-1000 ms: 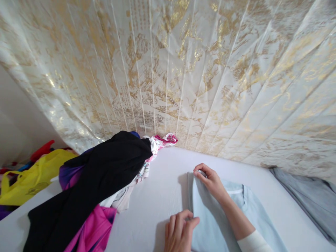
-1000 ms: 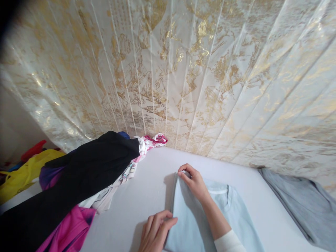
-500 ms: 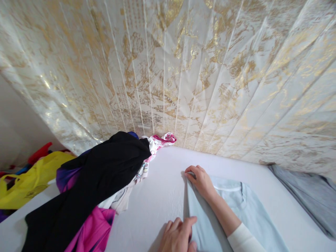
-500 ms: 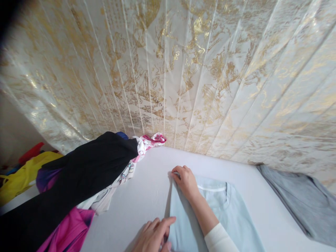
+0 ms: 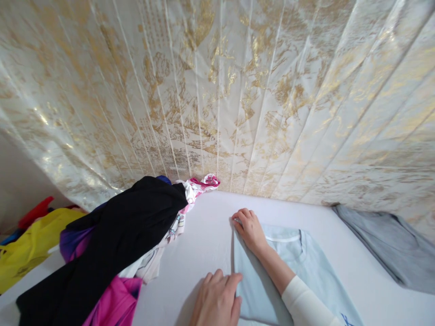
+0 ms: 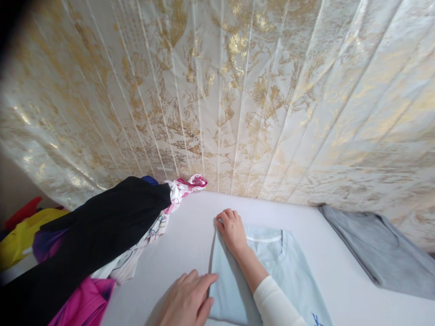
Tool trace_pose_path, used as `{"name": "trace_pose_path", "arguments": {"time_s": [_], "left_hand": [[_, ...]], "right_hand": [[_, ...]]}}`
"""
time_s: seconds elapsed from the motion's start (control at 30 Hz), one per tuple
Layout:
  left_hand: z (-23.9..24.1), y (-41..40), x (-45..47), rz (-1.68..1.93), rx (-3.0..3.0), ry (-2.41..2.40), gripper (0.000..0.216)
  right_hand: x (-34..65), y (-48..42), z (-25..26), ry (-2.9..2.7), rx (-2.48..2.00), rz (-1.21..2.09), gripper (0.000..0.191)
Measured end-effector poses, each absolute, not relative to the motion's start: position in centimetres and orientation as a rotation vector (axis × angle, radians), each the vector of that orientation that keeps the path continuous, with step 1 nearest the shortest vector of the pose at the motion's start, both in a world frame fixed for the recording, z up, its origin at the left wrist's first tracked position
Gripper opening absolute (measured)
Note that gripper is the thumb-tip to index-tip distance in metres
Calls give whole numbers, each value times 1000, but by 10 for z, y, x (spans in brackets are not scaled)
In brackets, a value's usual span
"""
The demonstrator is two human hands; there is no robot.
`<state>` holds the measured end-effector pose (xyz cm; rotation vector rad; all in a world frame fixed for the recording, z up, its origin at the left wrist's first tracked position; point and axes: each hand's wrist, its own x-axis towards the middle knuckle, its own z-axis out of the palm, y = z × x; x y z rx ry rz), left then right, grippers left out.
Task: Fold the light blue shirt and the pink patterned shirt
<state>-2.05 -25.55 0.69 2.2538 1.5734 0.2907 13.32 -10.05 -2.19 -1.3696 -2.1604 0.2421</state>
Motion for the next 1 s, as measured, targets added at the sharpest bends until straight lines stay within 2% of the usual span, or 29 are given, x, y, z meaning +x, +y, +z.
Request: {"name": "trace_pose_path", "arguments": {"time_s": [0.1, 0.23, 0.47, 0.63, 0.77, 0.9, 1.0], "left_hand": [[10, -250, -17, 369, 2372, 1567, 32], [-4, -238, -5, 399, 2610, 1396, 50], [-26, -235, 7, 295, 2719, 1323, 56], [-30, -232, -13, 286, 2763, 1347, 59], [-43, -230, -49, 224, 2790, 1355, 63], [-25, -228, -58, 250, 2755, 1367, 53], [9, -216, -22, 472, 2673, 1418, 46]], "right_hand": [[134, -108, -18, -2133, -1367, 214, 28], [141, -135, -12, -2206, -1265, 292, 39], [161, -160, -11, -2416, -1204, 499, 45], [154, -144, 0, -2410, -1228, 506, 49], [170, -170, 10, -2232, -1253, 394, 49], [221, -216, -4, -1943, -1469, 226, 46], [262, -245, -21, -1802, -1591, 188, 43]]}}
